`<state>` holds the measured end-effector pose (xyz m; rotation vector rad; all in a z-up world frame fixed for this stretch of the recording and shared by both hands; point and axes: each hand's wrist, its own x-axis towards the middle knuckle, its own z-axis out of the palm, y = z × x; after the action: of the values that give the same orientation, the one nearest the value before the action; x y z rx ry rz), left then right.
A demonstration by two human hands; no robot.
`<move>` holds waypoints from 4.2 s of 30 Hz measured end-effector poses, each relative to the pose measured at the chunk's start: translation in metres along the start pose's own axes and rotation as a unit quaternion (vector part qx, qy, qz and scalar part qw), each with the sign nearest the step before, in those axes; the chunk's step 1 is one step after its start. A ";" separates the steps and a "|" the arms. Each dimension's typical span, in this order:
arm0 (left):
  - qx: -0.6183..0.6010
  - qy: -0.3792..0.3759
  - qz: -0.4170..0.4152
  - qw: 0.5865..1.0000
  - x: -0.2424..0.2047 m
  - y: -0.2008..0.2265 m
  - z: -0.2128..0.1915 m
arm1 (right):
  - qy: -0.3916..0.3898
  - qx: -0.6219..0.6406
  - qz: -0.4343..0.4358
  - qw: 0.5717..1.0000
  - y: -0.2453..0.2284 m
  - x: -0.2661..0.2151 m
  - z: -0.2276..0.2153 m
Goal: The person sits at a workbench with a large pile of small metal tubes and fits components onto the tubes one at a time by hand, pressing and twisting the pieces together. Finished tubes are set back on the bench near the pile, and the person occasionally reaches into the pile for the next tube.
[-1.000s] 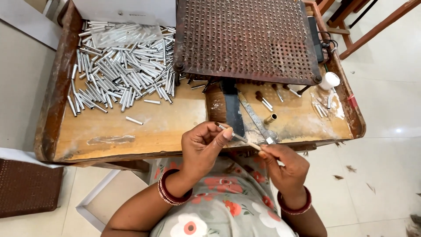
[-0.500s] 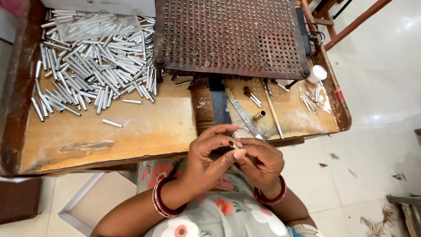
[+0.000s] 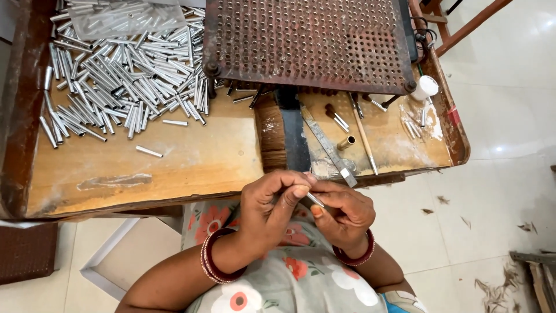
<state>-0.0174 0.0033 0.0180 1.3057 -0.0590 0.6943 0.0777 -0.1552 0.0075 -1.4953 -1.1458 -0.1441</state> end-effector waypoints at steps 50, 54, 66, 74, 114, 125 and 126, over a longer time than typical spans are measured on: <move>0.318 -0.300 -0.014 0.899 0.010 -0.049 0.013 | 0.101 -0.276 0.067 0.953 0.031 -0.057 -0.057; 0.430 -0.345 0.022 0.834 0.015 -0.058 0.024 | 0.061 -0.313 0.045 0.947 0.033 -0.055 -0.059; 0.489 -0.380 -0.037 0.784 0.018 -0.061 0.037 | 0.011 -0.316 0.080 0.945 0.016 -0.036 -0.063; 0.288 -0.149 0.080 0.943 0.040 0.006 -0.015 | 0.074 -0.288 0.095 0.950 0.021 0.000 -0.077; 0.492 -0.006 0.032 0.870 0.014 0.001 -0.068 | -0.185 -0.430 -0.097 0.879 0.015 0.045 0.043; 0.525 -0.037 0.034 0.850 0.020 -0.016 -0.063 | -0.137 -0.457 -0.100 0.873 0.034 0.028 0.052; 0.527 -0.036 0.034 0.849 0.021 -0.015 -0.062 | -0.138 -0.468 -0.101 0.867 0.032 0.030 0.051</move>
<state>-0.0144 0.0667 -0.0047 2.3985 0.2579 0.7601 0.0895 -0.0916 -0.0106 -2.2867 -1.5735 -0.7368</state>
